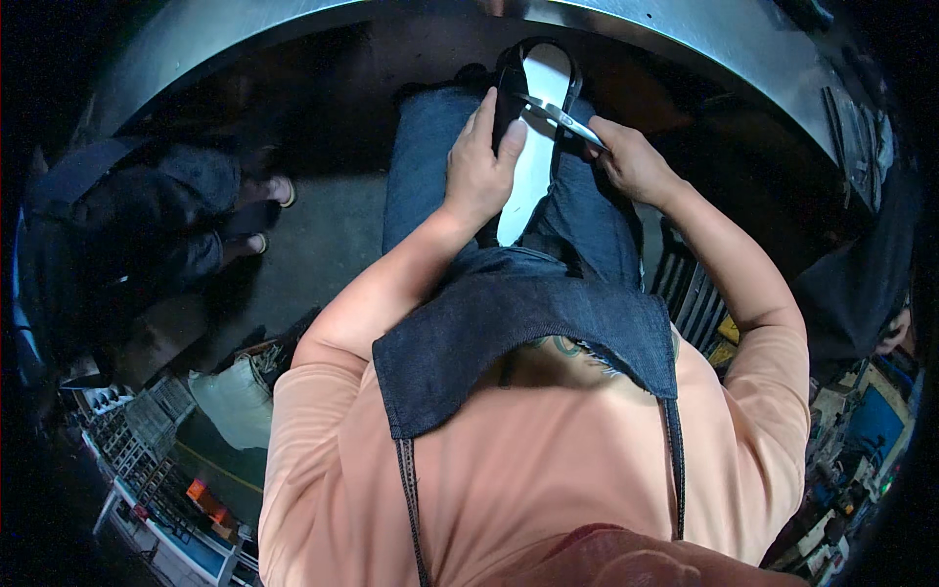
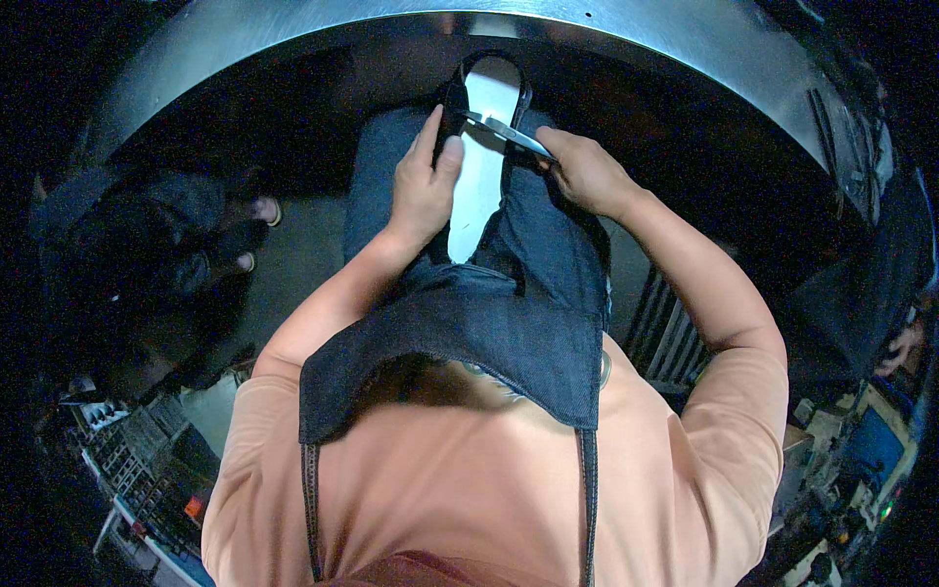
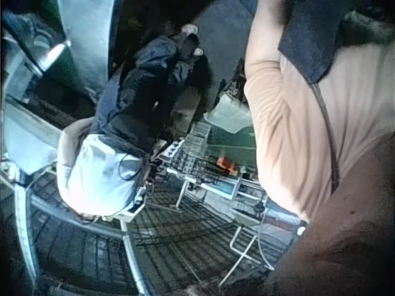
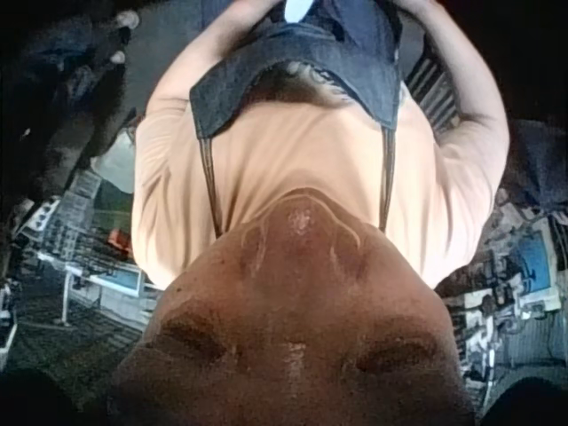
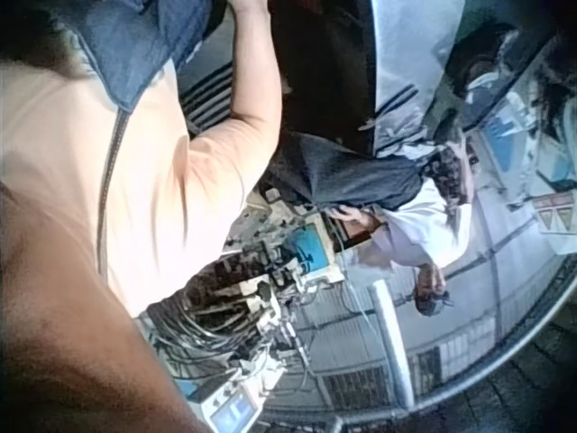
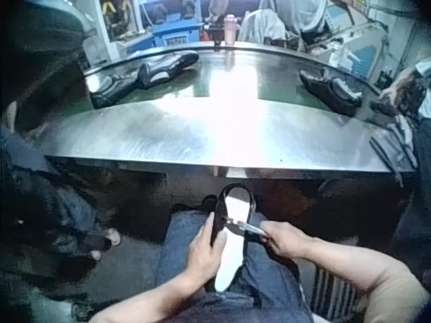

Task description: The recorder uses pliers to pull and adjust the upper material around the sole of various shoes on an assembly line.

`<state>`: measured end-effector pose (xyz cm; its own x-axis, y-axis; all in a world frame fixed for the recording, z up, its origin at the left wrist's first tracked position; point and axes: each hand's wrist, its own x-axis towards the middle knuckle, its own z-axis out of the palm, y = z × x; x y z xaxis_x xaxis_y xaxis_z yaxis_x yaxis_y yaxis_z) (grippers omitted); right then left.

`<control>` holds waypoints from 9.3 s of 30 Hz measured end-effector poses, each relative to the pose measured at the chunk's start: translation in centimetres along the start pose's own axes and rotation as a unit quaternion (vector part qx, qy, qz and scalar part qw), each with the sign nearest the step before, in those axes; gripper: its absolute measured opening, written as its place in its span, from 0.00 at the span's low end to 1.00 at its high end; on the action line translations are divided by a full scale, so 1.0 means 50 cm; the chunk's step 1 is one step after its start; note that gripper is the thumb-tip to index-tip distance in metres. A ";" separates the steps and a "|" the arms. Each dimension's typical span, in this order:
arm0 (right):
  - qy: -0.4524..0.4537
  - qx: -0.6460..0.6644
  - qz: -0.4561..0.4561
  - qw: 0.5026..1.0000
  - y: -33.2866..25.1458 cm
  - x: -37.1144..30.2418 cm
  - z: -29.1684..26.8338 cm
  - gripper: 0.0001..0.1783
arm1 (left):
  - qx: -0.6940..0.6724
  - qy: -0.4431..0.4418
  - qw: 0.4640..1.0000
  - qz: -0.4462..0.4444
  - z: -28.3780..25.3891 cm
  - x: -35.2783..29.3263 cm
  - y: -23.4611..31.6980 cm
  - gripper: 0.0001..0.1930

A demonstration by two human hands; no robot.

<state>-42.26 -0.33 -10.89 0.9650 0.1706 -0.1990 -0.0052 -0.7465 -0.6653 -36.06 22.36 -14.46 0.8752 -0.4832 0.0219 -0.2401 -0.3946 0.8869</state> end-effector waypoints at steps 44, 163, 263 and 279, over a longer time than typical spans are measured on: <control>-0.062 0.189 0.157 0.967 -0.133 -0.099 0.008 0.11 | -0.282 -0.151 0.940 -0.118 -0.046 -0.072 -0.021 0.55; 0.325 0.239 0.018 0.915 -0.194 -0.112 0.056 0.24 | -0.753 -0.113 0.645 -0.064 0.005 -0.101 0.053 0.22; 0.087 0.052 0.000 0.995 -0.089 -0.028 0.064 0.07 | -0.352 -0.103 0.916 -0.159 0.003 -0.022 -0.008 0.42; -0.013 0.277 0.135 0.951 -0.111 -0.108 0.046 0.10 | -0.368 -0.073 0.910 -0.175 -0.017 0.013 -0.057 0.39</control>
<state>-48.04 4.38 -7.78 0.9020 0.0419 -0.4298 -0.3966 -0.3135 -0.8628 -34.46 23.82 -16.60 0.7662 -0.5480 -0.3357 0.4362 0.0598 0.8979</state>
